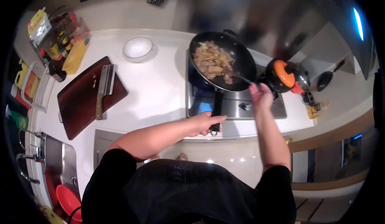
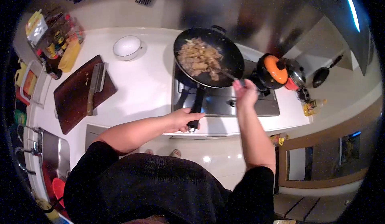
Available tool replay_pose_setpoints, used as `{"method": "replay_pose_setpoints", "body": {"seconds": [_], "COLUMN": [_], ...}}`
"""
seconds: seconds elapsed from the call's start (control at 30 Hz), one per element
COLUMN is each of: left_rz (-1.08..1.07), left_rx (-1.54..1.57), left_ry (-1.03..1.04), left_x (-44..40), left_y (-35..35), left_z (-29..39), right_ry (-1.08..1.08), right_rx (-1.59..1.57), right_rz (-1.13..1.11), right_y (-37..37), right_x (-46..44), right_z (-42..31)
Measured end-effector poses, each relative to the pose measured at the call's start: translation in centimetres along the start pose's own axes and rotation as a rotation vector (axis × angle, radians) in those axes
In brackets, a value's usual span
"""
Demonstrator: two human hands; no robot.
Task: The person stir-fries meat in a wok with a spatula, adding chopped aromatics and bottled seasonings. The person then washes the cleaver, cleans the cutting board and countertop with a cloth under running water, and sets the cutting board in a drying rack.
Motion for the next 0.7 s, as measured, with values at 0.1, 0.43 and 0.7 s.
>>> {"method": "replay_pose_setpoints", "body": {"seconds": [0.1,0.43,0.7], "left_rz": [-0.132,1.115,1.276], "left_rx": [0.076,-0.525,-1.323], "left_ry": [-0.025,0.226,0.235], "left_x": [0.1,2.1,2.6], "left_y": [-2.8,-36.0,-41.1], "left_z": [-0.1,6.0,10.1], "right_ry": [-0.060,-0.243,-0.141], "right_rx": [0.105,0.737,1.074], "right_rz": [0.007,-0.297,-0.022], "right_y": [1.1,8.0,9.6], "right_x": [0.9,0.6,1.0], "right_z": [-4.1,-13.1,-15.6]}}
Point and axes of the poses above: each hand's wrist, its own x-axis away from the middle knuckle, its own y-axis out of the palm, z = x × y, the point moved 4 cm from there along -x, towards the middle knuckle, and after that the axes turned 11 degrees about -z, right-handed, at the moved point
